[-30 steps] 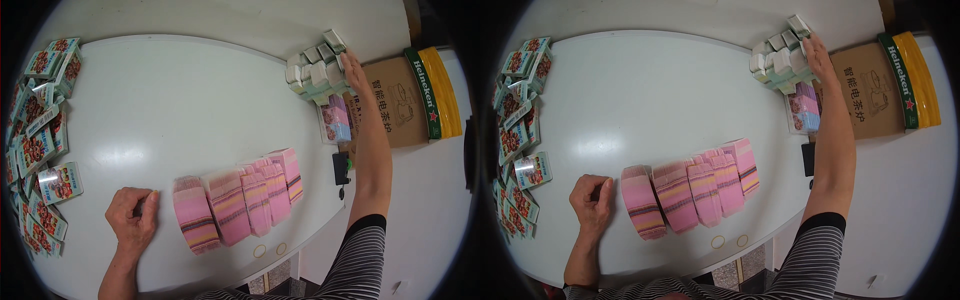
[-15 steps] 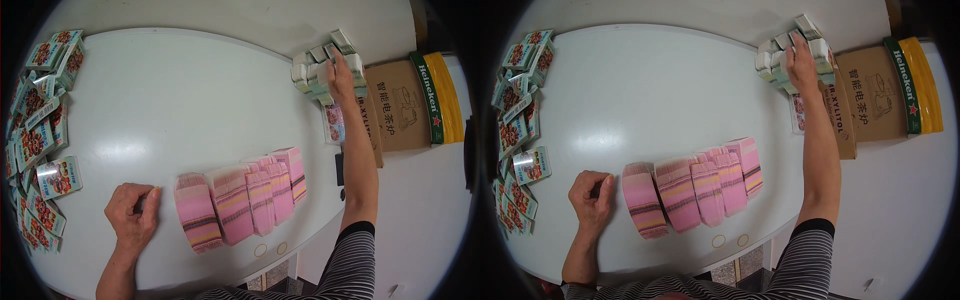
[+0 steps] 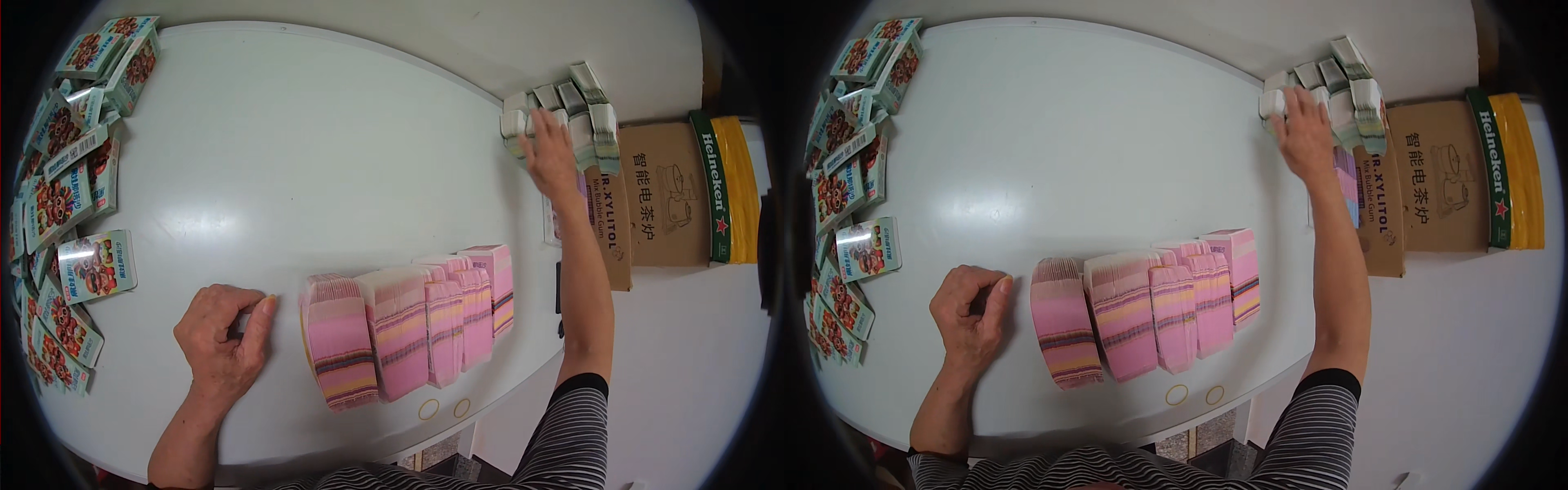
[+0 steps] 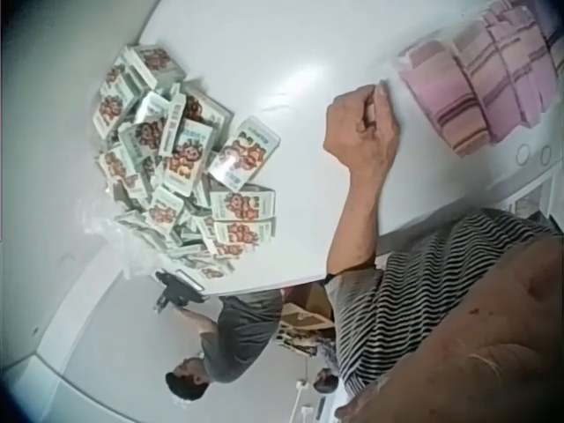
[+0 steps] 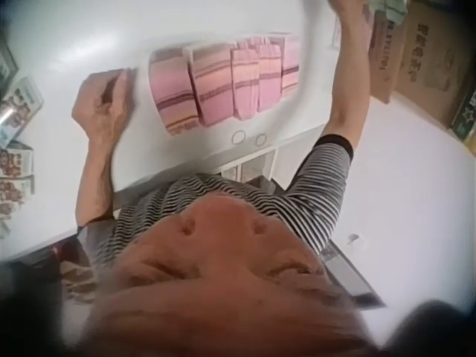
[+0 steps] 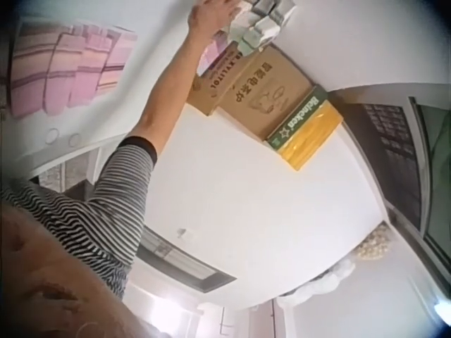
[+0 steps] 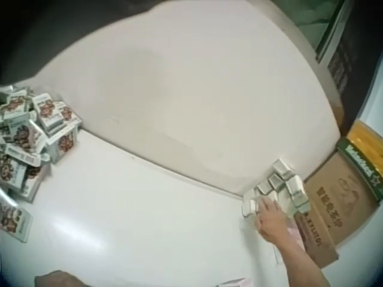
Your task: Packaging product sachets into pink cardboard boxes on a workbench.
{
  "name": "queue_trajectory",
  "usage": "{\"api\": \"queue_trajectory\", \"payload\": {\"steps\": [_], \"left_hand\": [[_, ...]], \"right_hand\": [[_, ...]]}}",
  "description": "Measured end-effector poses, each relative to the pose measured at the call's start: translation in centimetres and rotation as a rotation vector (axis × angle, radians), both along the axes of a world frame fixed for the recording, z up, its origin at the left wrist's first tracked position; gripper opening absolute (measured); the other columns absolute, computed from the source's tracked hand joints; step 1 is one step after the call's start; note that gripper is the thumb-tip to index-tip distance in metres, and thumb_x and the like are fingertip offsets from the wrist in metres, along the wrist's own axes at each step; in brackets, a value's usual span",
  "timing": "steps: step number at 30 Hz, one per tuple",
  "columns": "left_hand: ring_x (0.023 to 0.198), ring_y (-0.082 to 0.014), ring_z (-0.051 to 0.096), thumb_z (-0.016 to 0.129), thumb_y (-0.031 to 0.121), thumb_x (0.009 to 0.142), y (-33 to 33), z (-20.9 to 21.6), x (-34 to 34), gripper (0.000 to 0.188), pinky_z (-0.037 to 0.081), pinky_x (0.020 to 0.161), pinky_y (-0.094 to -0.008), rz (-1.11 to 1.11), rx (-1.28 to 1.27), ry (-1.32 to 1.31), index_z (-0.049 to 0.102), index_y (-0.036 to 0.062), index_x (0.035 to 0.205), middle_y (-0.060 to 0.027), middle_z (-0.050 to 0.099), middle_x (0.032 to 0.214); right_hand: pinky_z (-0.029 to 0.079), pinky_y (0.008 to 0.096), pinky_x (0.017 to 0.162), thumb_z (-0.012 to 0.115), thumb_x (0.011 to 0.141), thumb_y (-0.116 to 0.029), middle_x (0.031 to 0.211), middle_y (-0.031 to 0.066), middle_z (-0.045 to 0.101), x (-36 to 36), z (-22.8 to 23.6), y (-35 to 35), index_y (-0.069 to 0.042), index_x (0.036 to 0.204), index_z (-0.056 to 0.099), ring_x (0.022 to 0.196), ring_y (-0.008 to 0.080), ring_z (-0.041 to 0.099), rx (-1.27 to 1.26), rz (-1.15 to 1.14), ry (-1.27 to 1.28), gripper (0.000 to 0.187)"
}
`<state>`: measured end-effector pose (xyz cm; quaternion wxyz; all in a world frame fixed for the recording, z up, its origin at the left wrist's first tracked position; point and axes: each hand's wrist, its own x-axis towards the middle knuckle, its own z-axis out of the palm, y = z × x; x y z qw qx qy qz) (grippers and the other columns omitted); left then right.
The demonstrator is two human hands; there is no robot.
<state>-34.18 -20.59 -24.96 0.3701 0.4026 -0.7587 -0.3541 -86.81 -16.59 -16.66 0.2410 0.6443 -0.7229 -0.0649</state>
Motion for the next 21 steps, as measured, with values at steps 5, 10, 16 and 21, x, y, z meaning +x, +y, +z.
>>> {"api": "queue_trajectory", "payload": {"steps": [5,10,16,21], "left_hand": [[0.061,-0.0206,0.057,0.078,0.006,0.08,-0.1,-0.2,0.0,0.012,0.044,0.054,-0.0313,-0.005,-0.04,-0.001,0.066,0.005,0.08,-0.0059,0.063,0.068],[0.062,-0.0207,0.058,0.078,0.006,0.08,-0.1,-0.5,0.3,0.012,0.044,0.054,-0.0311,-0.012,-0.063,0.02,0.066,0.0055,0.081,-0.0058,0.063,0.069],[0.063,-0.0209,0.058,0.078,0.006,0.08,-0.2,-0.5,0.2,0.012,0.045,0.055,-0.0309,-0.02,-0.059,0.003,0.066,0.0062,0.081,-0.0056,0.063,0.069],[0.063,-0.0207,0.058,0.078,0.006,0.079,-0.3,-0.5,0.0,0.012,0.045,0.055,-0.0311,-0.006,-0.064,0.005,0.066,0.006,0.08,-0.0055,0.063,0.069]], "right_hand": [[0.023,0.0533,0.117,0.056,0.097,-0.043,0.143,0.0226,0.048,-0.2,-2.9,0.3,-0.001,0.141,0.044,0.137,0.0384,0.041,0.043,-0.091,0.248,0.062],[0.024,0.0522,0.117,0.056,0.098,-0.037,0.14,0.0216,0.051,0.0,-3.2,-0.2,-0.001,0.138,0.047,0.135,0.0389,0.043,0.004,-0.087,0.214,0.055],[0.037,0.0492,0.108,0.057,0.096,-0.014,0.134,0.0178,0.056,0.4,-1.9,0.5,-0.002,0.127,0.055,0.125,0.0371,0.053,-0.205,0.012,-0.02,0.033],[0.049,0.0466,0.094,0.056,0.095,-0.007,0.136,0.0191,0.055,1.7,-4.4,1.8,-0.003,0.128,0.053,0.118,0.0405,0.057,-0.25,-0.01,-0.117,0.033]]}}
